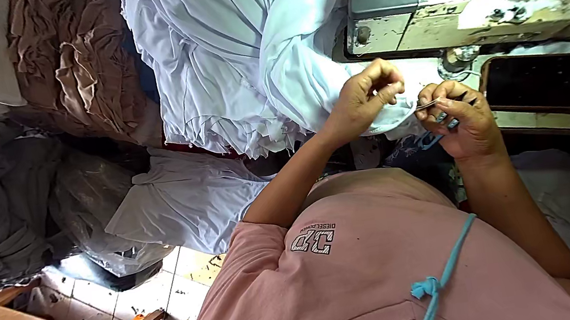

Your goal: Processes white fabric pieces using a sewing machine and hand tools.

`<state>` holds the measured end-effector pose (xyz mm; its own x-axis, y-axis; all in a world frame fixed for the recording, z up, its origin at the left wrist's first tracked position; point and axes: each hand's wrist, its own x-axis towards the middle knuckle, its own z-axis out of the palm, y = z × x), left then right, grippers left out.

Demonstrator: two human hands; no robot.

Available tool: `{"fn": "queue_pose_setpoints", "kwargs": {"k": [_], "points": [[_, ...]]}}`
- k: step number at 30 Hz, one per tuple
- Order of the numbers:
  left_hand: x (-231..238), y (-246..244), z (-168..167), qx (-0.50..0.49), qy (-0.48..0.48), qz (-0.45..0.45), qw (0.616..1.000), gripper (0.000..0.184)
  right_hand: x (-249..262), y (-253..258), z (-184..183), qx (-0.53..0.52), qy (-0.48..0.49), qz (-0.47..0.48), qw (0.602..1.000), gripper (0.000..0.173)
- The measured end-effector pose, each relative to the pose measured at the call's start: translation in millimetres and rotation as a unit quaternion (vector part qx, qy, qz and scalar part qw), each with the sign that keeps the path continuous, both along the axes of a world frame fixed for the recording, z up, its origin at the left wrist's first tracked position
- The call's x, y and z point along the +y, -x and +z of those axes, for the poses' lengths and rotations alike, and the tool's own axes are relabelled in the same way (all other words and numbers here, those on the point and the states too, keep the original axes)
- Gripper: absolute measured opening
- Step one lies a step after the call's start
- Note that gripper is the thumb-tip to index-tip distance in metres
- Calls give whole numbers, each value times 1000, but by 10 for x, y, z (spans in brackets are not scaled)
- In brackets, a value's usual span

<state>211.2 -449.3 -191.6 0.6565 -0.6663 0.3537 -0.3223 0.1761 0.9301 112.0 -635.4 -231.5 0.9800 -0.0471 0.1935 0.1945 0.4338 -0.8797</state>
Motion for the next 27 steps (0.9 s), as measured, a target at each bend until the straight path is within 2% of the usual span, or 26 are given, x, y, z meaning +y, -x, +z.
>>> {"fn": "queue_pose_setpoints", "kwargs": {"k": [2,4,8,14,17,19,22,27], "points": [[-26,54,1,-90,-65,1,994,14,3,1,3,-4,-8,1,1000,10],[-59,93,7,-131,-98,-9,986,19,4,-4,20,-7,-5,-9,1000,9],[-89,103,0,-133,-111,-11,985,15,-7,-1,24,-19,-5,-24,1000,8],[-141,75,-81,-139,-69,-27,988,12,2,-12,20,-37,5,-42,998,7],[-163,88,-73,-139,-57,-7,989,10,1,-7,22,-34,7,-39,999,6],[-165,82,-84,-103,-25,7,994,10,-4,-3,20,-31,6,-36,999,6],[-141,30,-103,5,28,-5,1000,6,-43,6,2,-23,7,-33,999,8],[-51,4,-25,206,74,-68,973,12,14,14,-5,-2,-45,-21,999,14]]}}
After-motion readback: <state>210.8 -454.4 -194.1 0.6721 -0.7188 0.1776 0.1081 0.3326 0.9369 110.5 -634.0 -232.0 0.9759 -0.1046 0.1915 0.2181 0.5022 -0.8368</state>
